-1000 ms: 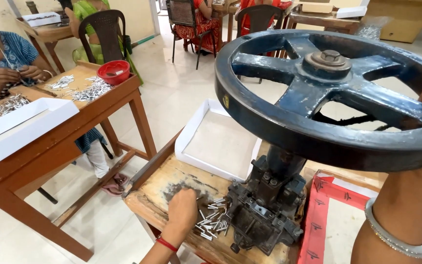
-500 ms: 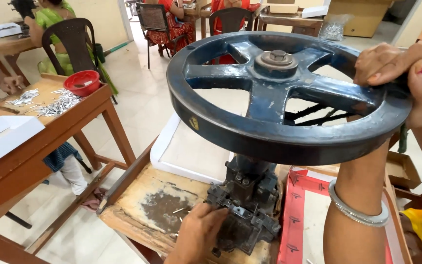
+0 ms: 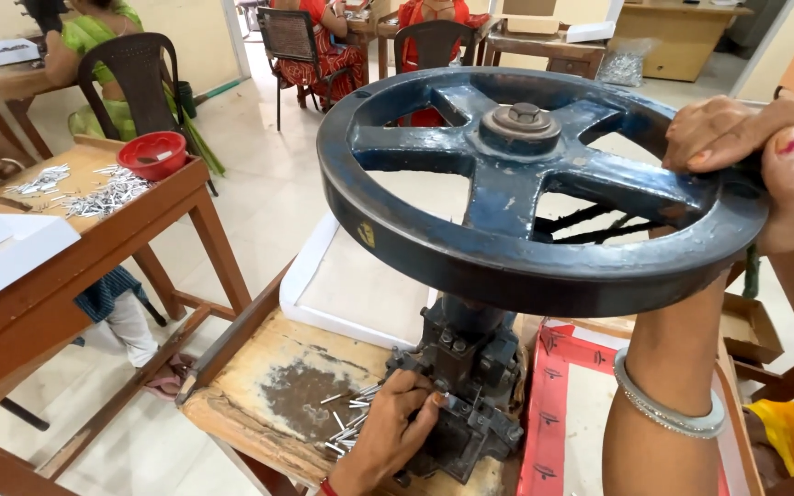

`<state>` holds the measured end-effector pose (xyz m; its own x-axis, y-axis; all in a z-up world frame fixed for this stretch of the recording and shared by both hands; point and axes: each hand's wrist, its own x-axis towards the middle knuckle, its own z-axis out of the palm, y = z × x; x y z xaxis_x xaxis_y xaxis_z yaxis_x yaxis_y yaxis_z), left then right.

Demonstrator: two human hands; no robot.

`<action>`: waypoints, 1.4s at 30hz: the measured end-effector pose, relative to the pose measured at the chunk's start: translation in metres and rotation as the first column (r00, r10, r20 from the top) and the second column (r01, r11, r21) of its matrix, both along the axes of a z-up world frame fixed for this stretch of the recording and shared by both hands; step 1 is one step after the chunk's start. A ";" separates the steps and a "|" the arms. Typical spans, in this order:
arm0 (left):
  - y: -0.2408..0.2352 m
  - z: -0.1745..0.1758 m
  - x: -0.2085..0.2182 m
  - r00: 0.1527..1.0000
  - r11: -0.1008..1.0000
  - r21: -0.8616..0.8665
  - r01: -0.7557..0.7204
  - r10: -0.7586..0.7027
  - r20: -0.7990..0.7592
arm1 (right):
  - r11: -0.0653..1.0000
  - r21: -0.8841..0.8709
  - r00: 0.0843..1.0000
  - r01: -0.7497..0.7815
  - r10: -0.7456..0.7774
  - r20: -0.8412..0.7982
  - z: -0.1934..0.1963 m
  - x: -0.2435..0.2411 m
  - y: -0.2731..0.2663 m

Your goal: Operating a manual fly press machine to assemble or process small metal pins.

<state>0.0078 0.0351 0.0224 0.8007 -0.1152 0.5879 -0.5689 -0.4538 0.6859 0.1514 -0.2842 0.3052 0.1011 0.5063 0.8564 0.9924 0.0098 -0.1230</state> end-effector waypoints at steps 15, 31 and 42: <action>-0.022 -0.014 -0.004 0.975 0.930 0.320 -0.183 0.128 0.184 | 0.762 0.573 0.872 0.302 -0.464 0.157 -0.035 -0.100 0.099; -0.023 -0.019 -0.030 0.971 0.973 -0.064 -0.224 0.228 0.070 | 0.893 0.425 0.988 -0.147 0.156 0.014 -0.096 0.142 -0.060; -0.013 -0.007 -0.013 0.978 0.887 0.427 -0.174 0.105 0.181 | 0.938 0.332 0.992 -0.098 0.118 -0.041 -0.057 0.081 -0.014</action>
